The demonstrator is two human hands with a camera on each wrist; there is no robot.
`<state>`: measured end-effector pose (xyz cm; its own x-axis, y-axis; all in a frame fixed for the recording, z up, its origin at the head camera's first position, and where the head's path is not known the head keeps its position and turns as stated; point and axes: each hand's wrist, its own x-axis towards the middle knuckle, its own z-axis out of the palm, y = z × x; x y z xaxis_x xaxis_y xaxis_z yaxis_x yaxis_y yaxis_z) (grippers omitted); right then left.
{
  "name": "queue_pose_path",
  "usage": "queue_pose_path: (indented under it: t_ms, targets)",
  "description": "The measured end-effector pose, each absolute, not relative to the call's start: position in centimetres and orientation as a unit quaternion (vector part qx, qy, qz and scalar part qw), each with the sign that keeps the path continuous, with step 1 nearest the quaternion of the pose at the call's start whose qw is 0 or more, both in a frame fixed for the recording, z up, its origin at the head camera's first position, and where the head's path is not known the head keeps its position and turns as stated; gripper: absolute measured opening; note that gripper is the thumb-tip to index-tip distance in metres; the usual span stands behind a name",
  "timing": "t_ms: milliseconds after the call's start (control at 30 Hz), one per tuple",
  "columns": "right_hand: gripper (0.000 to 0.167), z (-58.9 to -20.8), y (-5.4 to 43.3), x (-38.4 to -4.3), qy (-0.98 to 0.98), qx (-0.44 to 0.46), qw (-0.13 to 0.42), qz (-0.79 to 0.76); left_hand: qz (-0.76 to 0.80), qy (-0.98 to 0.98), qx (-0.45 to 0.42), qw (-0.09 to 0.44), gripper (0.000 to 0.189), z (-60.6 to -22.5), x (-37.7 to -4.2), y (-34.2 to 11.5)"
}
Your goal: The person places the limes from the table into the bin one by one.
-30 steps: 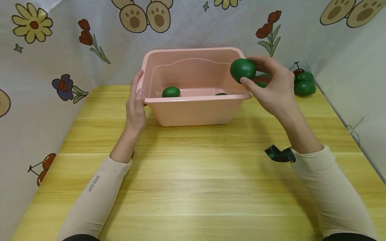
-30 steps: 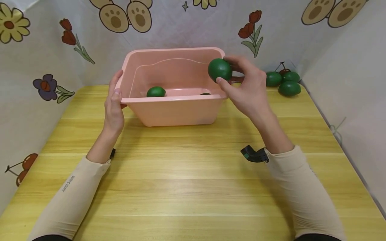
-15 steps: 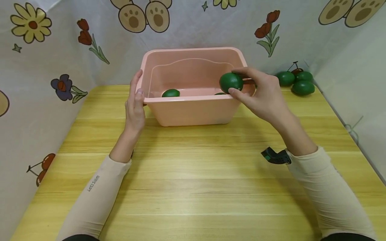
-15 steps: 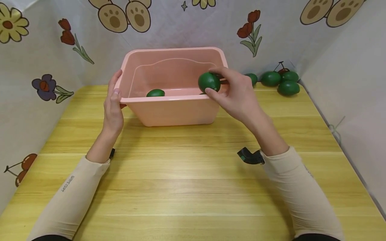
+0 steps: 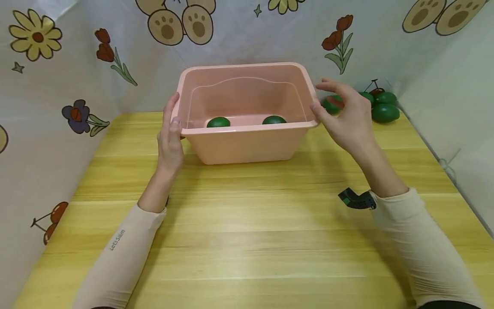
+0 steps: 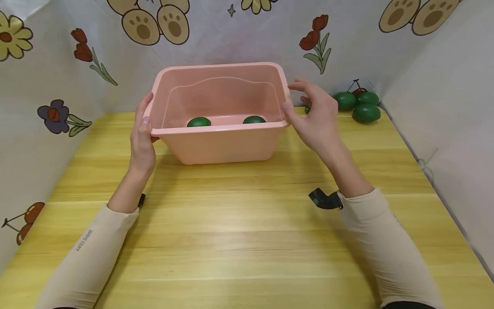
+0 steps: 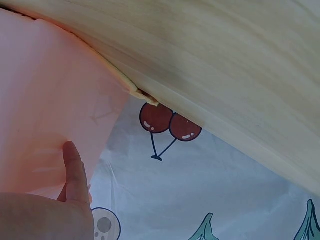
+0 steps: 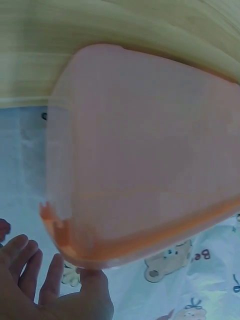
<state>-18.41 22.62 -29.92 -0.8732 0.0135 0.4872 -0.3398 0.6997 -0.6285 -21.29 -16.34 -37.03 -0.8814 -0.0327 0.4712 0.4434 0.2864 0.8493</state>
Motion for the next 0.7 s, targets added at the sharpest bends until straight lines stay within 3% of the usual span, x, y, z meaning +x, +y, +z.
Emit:
queue_pose_path:
  t_ms: [700]
  targets:
    - [0.048, -34.3, 33.2, -21.9, -0.895, -0.054, 0.191, 0.4, -0.588, -0.77, -0.137, 0.207, 0.063, -37.0, -21.2, -16.2]
